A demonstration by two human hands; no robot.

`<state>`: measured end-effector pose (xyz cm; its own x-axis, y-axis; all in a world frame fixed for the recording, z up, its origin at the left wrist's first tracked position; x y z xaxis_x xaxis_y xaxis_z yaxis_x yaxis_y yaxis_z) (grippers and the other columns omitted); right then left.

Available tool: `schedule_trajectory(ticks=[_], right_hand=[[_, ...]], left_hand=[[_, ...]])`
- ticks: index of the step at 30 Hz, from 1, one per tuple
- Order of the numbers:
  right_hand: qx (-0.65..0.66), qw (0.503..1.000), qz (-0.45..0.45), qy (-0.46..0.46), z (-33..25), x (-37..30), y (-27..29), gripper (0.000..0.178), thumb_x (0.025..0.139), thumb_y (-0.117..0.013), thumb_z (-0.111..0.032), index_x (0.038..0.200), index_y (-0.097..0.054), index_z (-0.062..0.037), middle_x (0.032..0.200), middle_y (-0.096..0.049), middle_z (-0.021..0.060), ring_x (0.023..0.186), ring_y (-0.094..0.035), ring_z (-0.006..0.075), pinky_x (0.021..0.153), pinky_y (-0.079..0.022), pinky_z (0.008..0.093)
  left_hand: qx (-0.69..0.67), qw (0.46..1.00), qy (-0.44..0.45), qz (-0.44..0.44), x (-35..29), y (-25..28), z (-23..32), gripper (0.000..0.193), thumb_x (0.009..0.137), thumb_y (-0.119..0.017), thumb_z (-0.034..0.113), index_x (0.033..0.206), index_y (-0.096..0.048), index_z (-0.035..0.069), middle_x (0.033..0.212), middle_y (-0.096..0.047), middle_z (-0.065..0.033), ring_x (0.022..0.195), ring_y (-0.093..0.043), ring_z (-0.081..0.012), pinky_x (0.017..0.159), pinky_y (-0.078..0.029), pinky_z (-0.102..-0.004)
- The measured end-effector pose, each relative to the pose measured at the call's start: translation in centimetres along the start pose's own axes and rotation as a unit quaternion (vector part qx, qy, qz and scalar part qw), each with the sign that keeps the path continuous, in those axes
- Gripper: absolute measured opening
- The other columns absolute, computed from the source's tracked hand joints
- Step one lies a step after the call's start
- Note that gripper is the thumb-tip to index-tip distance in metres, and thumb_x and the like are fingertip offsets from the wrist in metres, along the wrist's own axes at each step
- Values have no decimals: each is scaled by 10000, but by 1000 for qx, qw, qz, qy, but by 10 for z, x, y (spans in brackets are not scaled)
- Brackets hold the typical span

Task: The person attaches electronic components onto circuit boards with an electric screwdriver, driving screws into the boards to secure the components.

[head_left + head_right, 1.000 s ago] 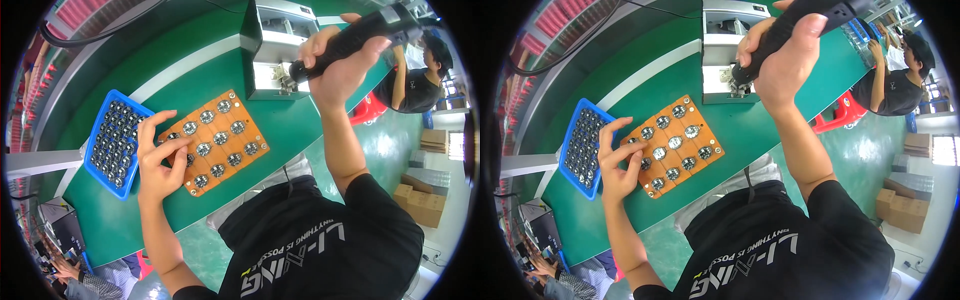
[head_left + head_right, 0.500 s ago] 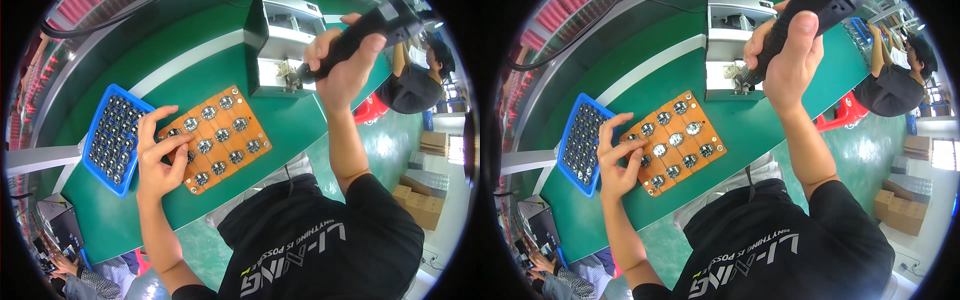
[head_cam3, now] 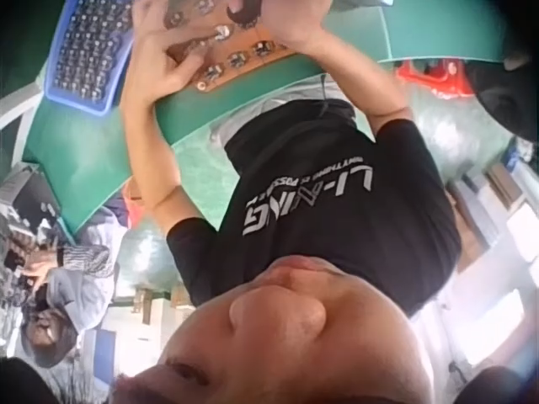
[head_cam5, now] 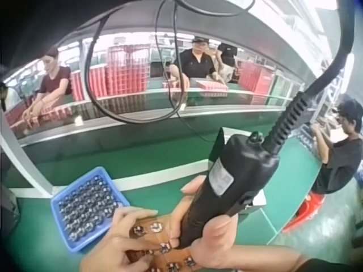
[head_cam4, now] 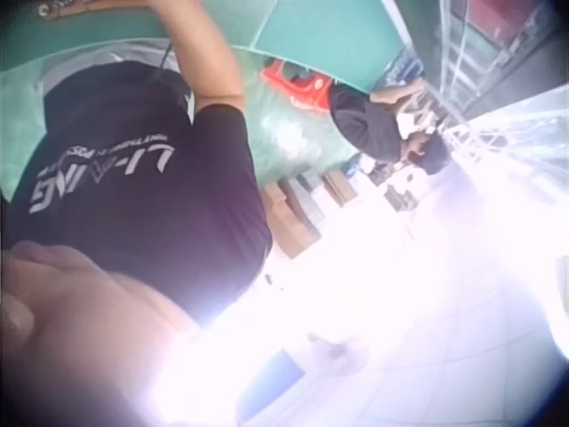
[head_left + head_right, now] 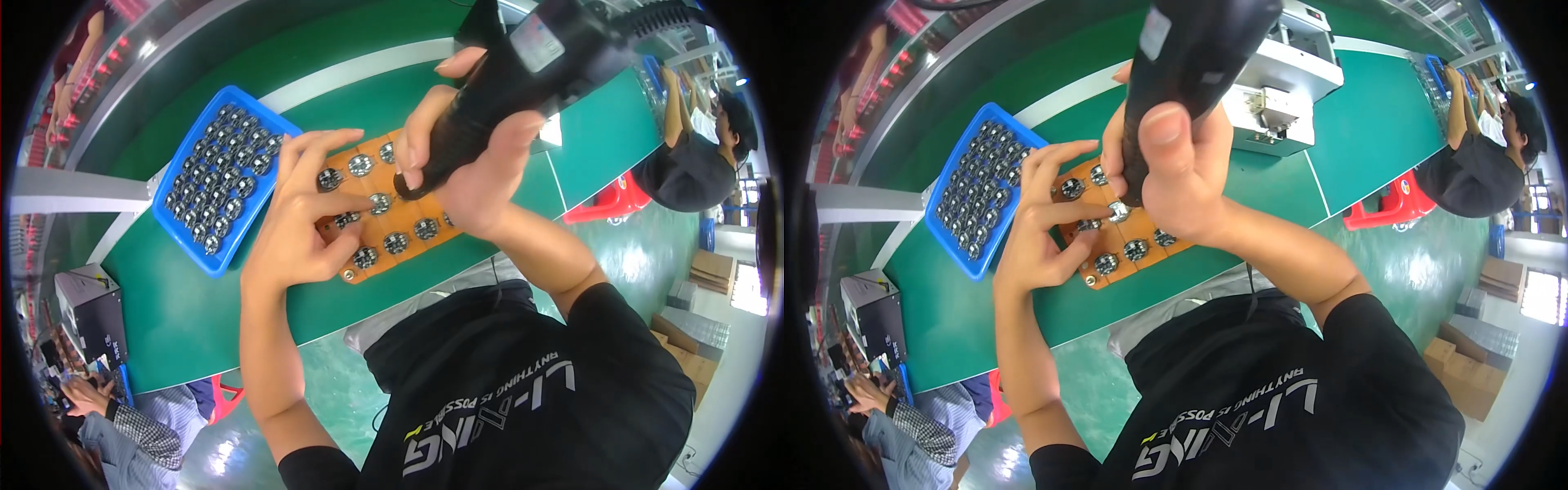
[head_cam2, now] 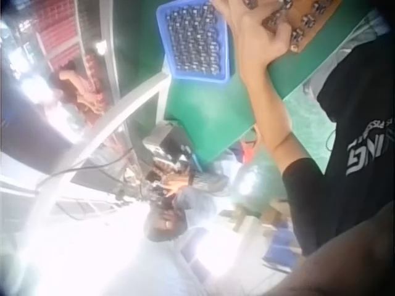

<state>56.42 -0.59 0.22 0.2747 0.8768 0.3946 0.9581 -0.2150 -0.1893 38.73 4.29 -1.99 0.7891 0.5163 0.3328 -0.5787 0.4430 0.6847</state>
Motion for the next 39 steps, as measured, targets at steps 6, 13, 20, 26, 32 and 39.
schedule_trajectory(ticks=[6,13,20,26,32,39], right_hand=[[-3,999,-38,22,9,-4,-20,817,914,-372,-820,1258,-356,-79,638,-535,76,493,-523,171,550,-467,288],[-30,998,-31,55,11,-3,-26,795,947,-434,-754,1270,-374,-30,658,-563,91,518,-553,166,555,-482,300],[-26,995,-59,75,12,-4,-30,776,956,-469,-720,1262,-367,-14,656,-571,89,510,-553,156,547,-487,289],[-4,997,-46,57,19,-4,-32,754,956,-525,-683,1219,-393,11,653,-579,82,500,-545,140,510,-467,258],[56,997,-46,35,26,0,-32,635,976,-588,-568,1202,-439,6,656,-593,84,498,-531,123,493,-435,253],[66,997,-28,20,22,2,-27,690,977,-578,-581,1272,-432,25,685,-604,86,512,-533,120,482,-425,253]], left_hand=[[-4,1000,2,-16,-5,-4,0,311,552,-717,106,837,-804,18,1418,-540,-184,1285,-442,-400,1151,-304,-562],[-2,1000,1,-31,-8,-4,-1,364,577,-674,97,906,-808,13,1418,-524,-187,1301,-432,-388,1120,-359,-505],[-11,999,4,-30,-9,-3,0,358,584,-673,79,908,-804,-1,1418,-530,-191,1311,-431,-381,1107,-384,-486],[-20,999,11,-40,-7,-4,0,349,584,-671,78,898,-805,4,1422,-526,-203,1314,-433,-384,1114,-376,-487],[0,1000,0,-3,-7,-4,3,293,556,-702,104,813,-791,-5,1330,-571,-157,1242,-471,-371,1118,-338,-537],[-16,1000,14,-13,-3,-7,6,318,549,-695,102,835,-790,1,1342,-575,-159,1258,-463,-400,1125,-313,-575]])
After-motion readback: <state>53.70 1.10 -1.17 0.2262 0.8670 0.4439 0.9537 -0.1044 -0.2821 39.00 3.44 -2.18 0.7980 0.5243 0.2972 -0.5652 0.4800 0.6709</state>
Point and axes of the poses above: each hand's wrist, its own x-axis towards the middle knuckle, its own y-axis out of the back of the hand, z = x × y, the point moved 4 cm from there along x, towards the middle knuckle
